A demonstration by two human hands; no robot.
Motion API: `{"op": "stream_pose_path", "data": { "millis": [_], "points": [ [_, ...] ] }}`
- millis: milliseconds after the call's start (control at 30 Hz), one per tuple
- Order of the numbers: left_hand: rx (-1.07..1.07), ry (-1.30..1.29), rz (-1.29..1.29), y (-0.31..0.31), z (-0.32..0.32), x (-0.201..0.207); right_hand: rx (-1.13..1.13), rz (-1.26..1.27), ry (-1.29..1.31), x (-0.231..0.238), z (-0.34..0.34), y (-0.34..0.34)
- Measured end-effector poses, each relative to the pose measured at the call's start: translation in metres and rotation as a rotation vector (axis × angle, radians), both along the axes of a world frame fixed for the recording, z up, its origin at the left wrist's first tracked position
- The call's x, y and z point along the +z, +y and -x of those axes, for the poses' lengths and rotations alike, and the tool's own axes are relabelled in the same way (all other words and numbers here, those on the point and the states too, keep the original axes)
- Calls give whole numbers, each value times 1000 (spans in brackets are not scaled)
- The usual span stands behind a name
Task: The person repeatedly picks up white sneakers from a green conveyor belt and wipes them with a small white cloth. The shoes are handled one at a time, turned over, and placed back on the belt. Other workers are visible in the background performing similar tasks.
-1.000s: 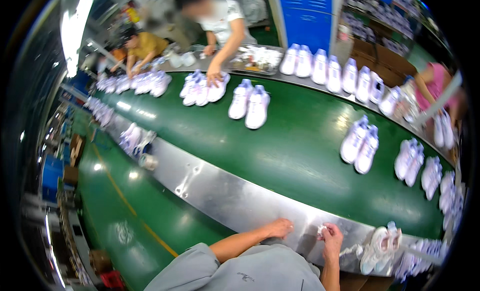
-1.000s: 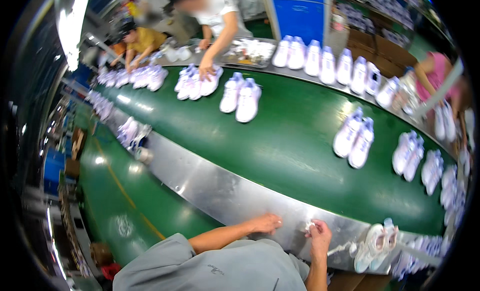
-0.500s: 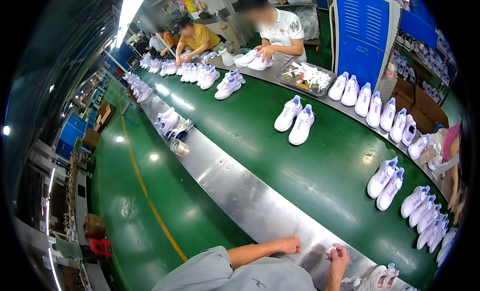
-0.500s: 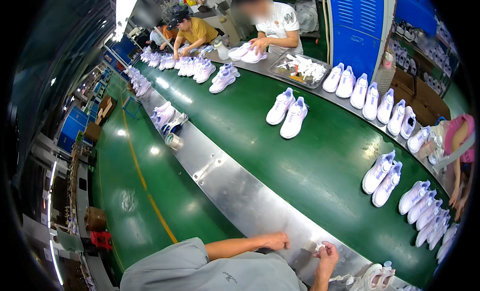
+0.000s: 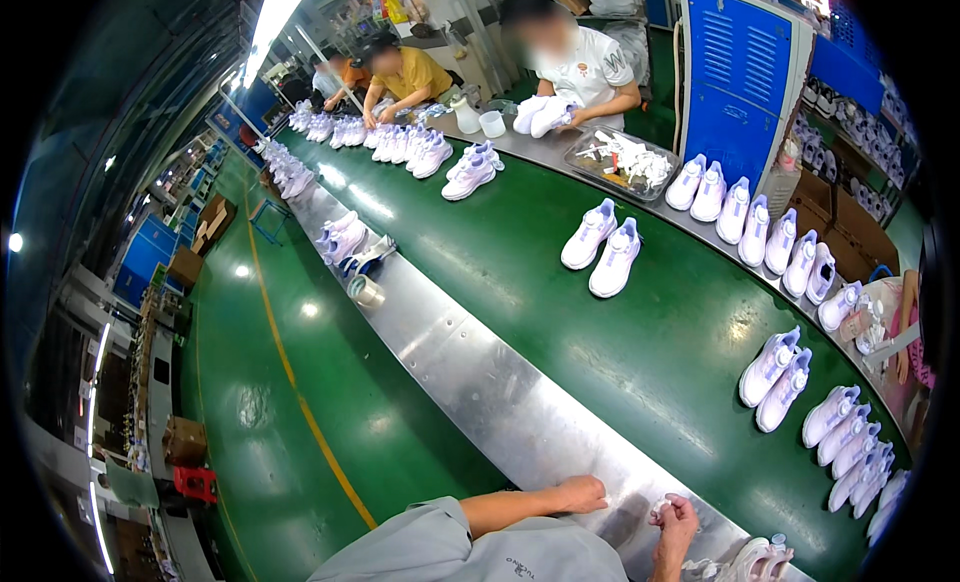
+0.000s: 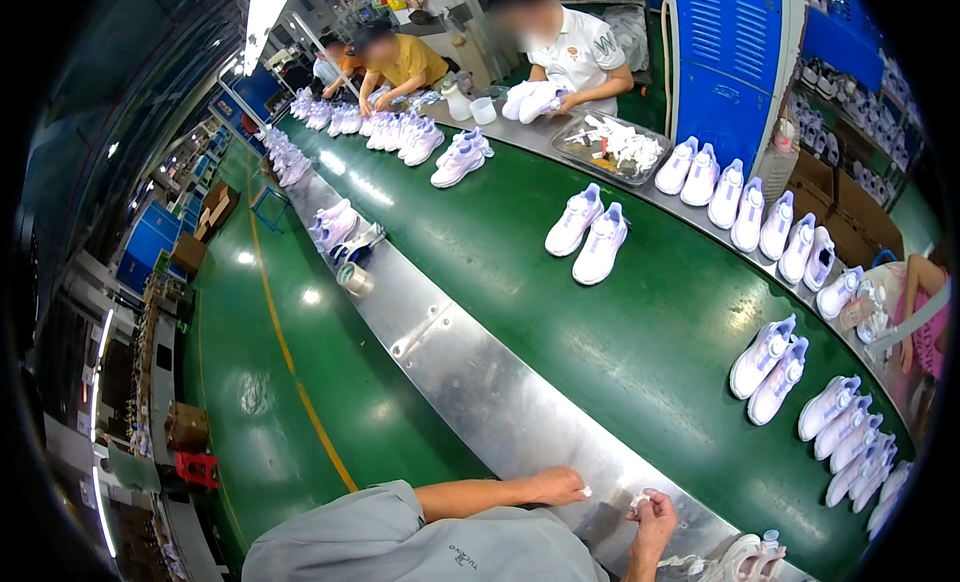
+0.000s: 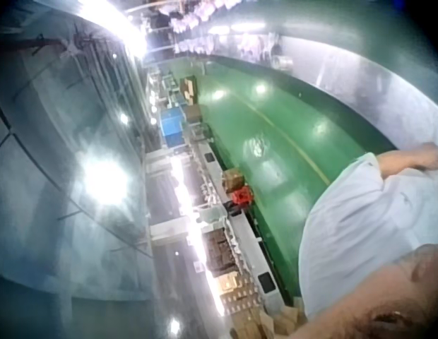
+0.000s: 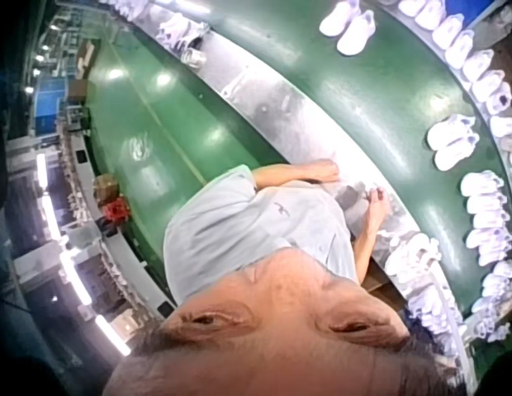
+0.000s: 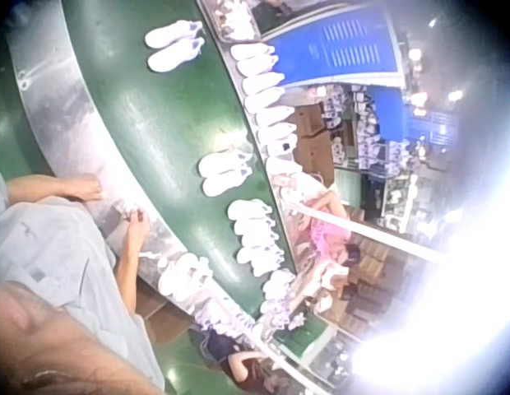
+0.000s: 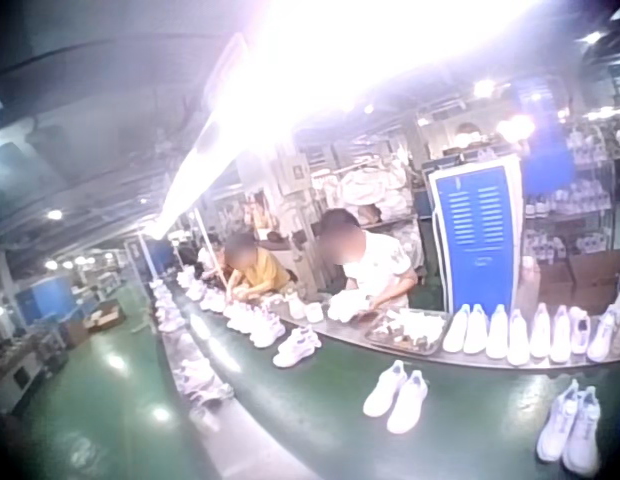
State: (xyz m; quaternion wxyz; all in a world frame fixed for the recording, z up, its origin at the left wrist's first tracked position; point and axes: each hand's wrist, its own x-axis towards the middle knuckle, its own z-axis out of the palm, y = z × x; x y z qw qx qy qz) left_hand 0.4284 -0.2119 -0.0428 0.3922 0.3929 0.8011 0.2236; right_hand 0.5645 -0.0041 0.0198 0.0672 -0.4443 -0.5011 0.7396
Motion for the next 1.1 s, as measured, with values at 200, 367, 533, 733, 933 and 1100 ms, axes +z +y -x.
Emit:
{"op": "stream_pose_path", "data": {
  "millis": [200,367,533,733,933,1100],
  "points": [
    [55,-54,-19,5,9,11,-1,-43,-15,3,8,-7],
    [-41,-185,-17,-4,19,-2,25,-34,-12,-1,19,-20],
    [-9,-321,-35,-11,22,-13,7,-13,-28,4,39,-36],
    [-174,-310,84,-6,40,22,11,-32,-63,13,54,-38],
    [-145,-161,-55,-13,28,-1,56,-79,-55,16,65,-28],
    [-4,100,-98,18,136,31,1,-60,-71,15,70,-20]
  ]
}}
